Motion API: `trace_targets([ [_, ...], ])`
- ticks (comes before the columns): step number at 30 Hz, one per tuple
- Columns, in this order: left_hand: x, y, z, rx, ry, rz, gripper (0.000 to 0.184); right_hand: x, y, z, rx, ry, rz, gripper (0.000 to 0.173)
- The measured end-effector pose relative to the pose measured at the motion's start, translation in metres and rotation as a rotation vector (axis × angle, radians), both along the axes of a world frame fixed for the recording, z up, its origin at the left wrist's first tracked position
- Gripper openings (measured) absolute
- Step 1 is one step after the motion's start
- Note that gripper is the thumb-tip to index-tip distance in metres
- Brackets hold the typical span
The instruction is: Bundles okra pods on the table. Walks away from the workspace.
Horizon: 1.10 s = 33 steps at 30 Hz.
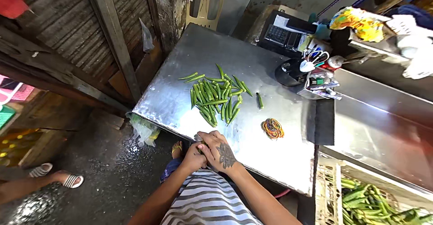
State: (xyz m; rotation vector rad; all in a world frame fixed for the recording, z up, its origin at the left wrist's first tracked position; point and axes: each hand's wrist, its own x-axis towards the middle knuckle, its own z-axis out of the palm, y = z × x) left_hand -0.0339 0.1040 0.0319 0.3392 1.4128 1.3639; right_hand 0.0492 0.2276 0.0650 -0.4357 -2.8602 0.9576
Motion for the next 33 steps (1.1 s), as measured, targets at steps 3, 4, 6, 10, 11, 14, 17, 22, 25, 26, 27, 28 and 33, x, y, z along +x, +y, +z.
trace_targets([
  [3, -0.017, 0.003, -0.009, 0.055, -0.058, 0.041, 0.018, -0.029, 0.034, 0.005, -0.206, 0.006, 0.013, 0.064],
  [4, -0.024, 0.004, -0.011, 0.061, -0.06, 0.061, 0.02, -0.042, 0.049, 0.005, -0.209, 0.03, -0.057, 0.057],
  [6, -0.039, 0.005, -0.011, 0.064, -0.07, 0.139, 0.023, -0.068, 0.084, 0.007, -0.036, -0.001, -0.247, 0.04],
  [10, -0.063, -0.004, -0.01, 0.09, -0.115, 0.265, 0.021, -0.104, 0.133, 0.007, 0.287, -0.446, -0.341, 0.045],
  [11, -0.067, -0.008, -0.01, 0.106, -0.14, 0.281, 0.02, -0.104, 0.14, 0.0, 0.316, -0.438, -0.298, 0.042],
  [14, -0.079, -0.014, -0.007, 0.14, -0.238, 0.29, 0.016, -0.092, 0.157, -0.017, 0.381, -0.203, -0.175, 0.026],
  [17, -0.086, -0.018, -0.004, 0.176, -0.354, 0.271, 0.02, -0.075, 0.149, -0.008, 0.352, 0.059, -0.12, 0.026],
  [22, -0.092, -0.006, 0.001, 0.272, -0.473, 0.158, 0.031, -0.058, 0.096, 0.018, 0.251, 0.294, 0.036, 0.028],
  [25, -0.09, 0.01, 0.002, 0.303, -0.47, 0.069, 0.031, -0.052, 0.09, 0.011, 0.279, 0.301, -0.006, 0.029],
  [26, -0.088, 0.014, 0.002, 0.295, -0.445, 0.054, 0.027, -0.047, 0.095, 0.005, 0.316, 0.269, -0.071, 0.028],
  [27, -0.086, 0.018, 0.002, 0.28, -0.409, 0.061, 0.021, -0.041, 0.101, -0.002, 0.361, 0.231, -0.148, 0.028],
  [28, -0.084, 0.021, 0.001, 0.255, -0.376, 0.089, 0.014, -0.035, 0.108, -0.01, 0.396, 0.193, -0.225, 0.028],
  [33, -0.084, 0.019, -0.008, 0.117, -0.452, 0.237, 0.013, -0.007, 0.133, -0.047, 0.44, 0.035, -0.453, 0.028],
])
